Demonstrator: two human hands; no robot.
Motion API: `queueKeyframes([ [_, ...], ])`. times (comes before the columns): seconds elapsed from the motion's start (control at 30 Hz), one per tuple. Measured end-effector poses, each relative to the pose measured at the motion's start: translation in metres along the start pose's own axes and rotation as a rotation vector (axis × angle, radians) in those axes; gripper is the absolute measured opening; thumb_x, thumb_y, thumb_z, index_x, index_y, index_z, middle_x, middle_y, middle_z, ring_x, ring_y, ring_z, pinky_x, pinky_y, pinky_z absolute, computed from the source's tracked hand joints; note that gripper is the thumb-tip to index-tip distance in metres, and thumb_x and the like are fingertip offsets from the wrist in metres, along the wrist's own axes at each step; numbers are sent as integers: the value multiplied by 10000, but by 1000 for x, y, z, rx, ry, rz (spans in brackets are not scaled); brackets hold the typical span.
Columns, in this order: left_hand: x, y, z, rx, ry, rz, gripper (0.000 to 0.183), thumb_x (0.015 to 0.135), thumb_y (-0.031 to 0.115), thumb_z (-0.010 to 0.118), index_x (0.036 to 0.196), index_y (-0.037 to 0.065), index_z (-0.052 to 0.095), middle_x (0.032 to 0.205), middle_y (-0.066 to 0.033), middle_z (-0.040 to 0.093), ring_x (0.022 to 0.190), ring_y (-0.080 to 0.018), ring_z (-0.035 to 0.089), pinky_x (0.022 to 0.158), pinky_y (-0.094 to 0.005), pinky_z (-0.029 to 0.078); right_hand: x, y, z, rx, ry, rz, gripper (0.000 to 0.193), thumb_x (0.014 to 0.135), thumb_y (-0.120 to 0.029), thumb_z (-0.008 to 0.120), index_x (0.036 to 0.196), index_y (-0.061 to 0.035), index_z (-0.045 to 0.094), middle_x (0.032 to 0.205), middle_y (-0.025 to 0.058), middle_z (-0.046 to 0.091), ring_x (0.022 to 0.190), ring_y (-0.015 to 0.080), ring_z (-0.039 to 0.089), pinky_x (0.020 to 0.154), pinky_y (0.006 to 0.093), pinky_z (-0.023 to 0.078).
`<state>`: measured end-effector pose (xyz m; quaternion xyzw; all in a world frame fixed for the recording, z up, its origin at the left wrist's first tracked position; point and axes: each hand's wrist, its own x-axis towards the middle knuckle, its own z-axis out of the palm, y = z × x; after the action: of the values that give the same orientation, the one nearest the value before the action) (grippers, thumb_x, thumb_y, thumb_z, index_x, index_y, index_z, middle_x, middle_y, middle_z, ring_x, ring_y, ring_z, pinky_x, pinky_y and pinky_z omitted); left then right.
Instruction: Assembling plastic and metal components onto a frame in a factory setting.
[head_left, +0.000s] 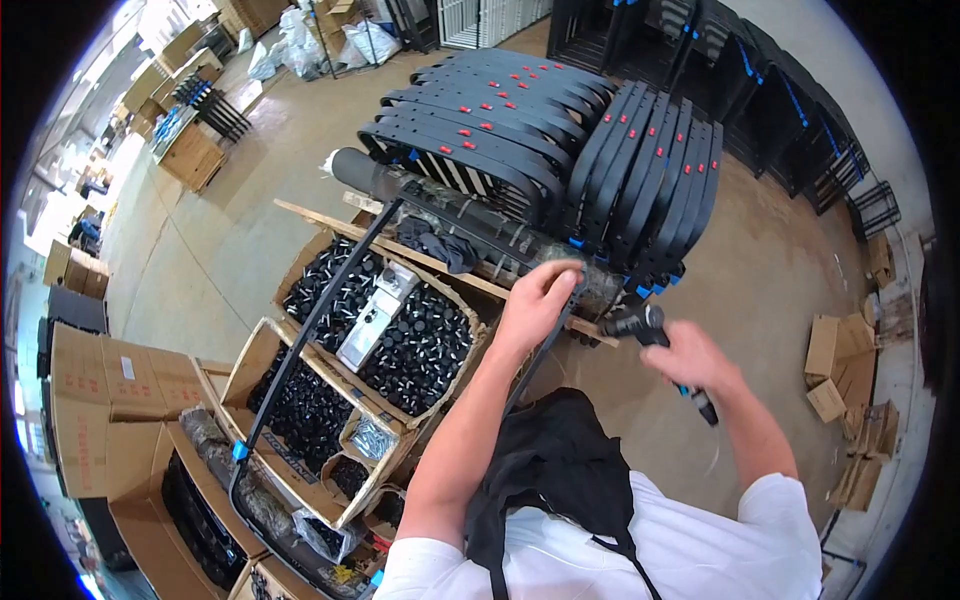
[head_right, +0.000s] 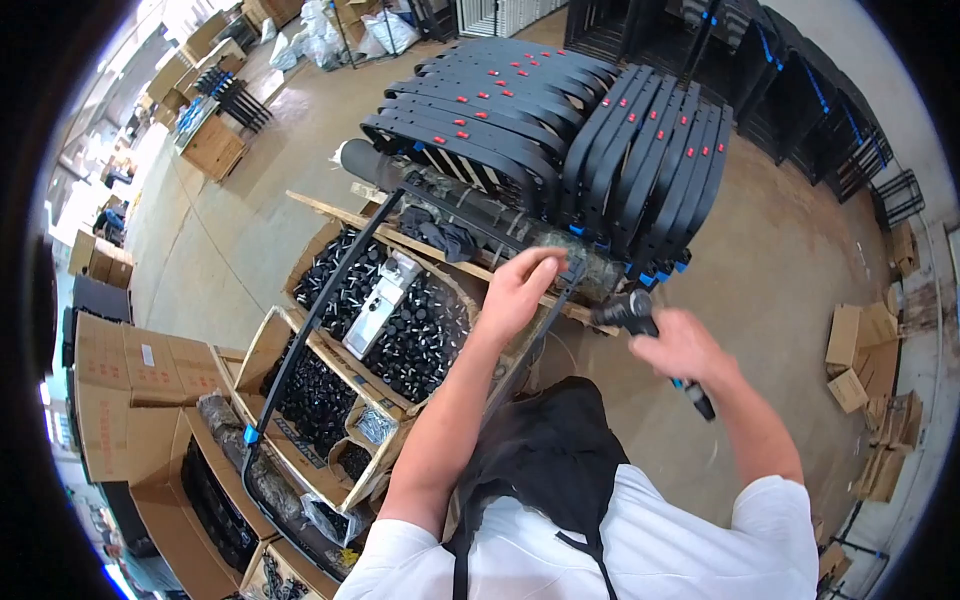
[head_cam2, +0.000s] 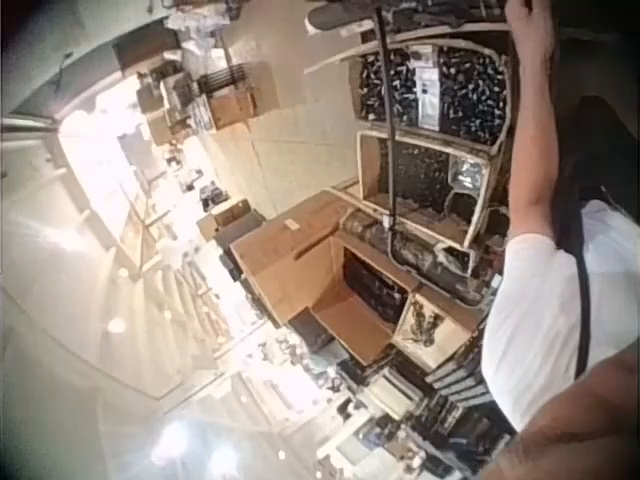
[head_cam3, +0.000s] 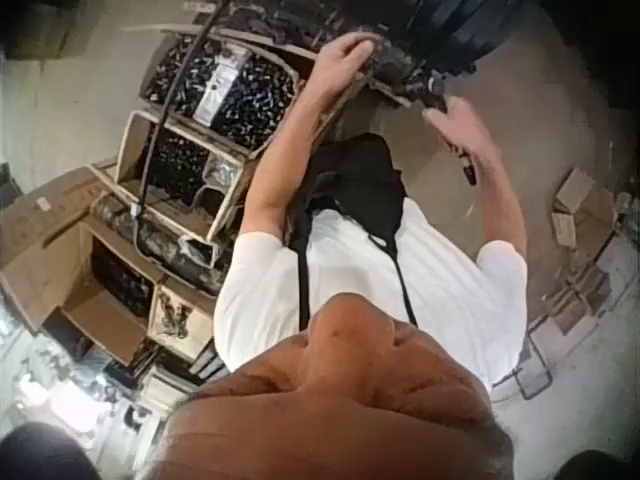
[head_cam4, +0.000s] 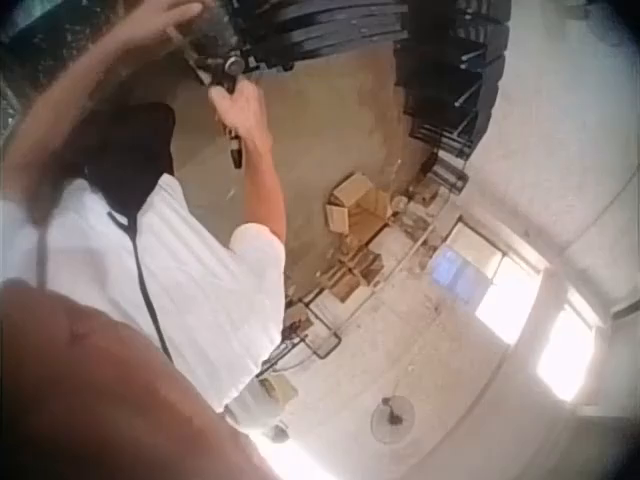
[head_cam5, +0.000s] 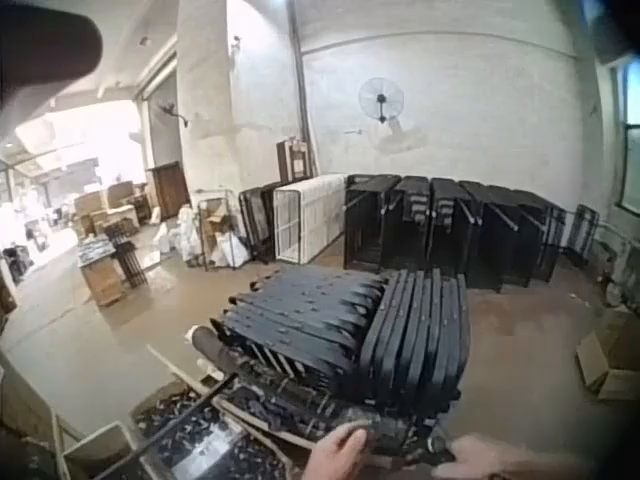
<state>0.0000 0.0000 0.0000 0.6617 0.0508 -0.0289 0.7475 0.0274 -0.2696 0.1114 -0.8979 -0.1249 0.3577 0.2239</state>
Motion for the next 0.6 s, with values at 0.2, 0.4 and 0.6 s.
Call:
queueKeyframes([
  [0.2,34,39,45,-135,-203,158,508,1122,450,549,1373,29,682,1262,-81,702,1230,-164,600,1113,-343,426,31,-54,-23,-124,136,-119,344,843,-282,611,988,19,696,782,223,727,781,413,724,752,507,569],
  [0.4,52,8,47,-208,-214,47,364,1085,366,645,1210,30,709,1117,-30,693,1075,-126,595,1002,-320,461,60,-48,-15,-122,115,-134,305,856,-253,630,925,44,649,677,148,681,576,263,693,608,423,552],
  [0.6,65,-4,48,-182,-135,19,261,1055,283,696,1135,35,711,1054,-10,698,991,-93,599,917,-288,482,66,-52,-23,-117,38,-72,337,856,-277,599,905,35,716,675,188,714,697,341,744,734,468,592],
])
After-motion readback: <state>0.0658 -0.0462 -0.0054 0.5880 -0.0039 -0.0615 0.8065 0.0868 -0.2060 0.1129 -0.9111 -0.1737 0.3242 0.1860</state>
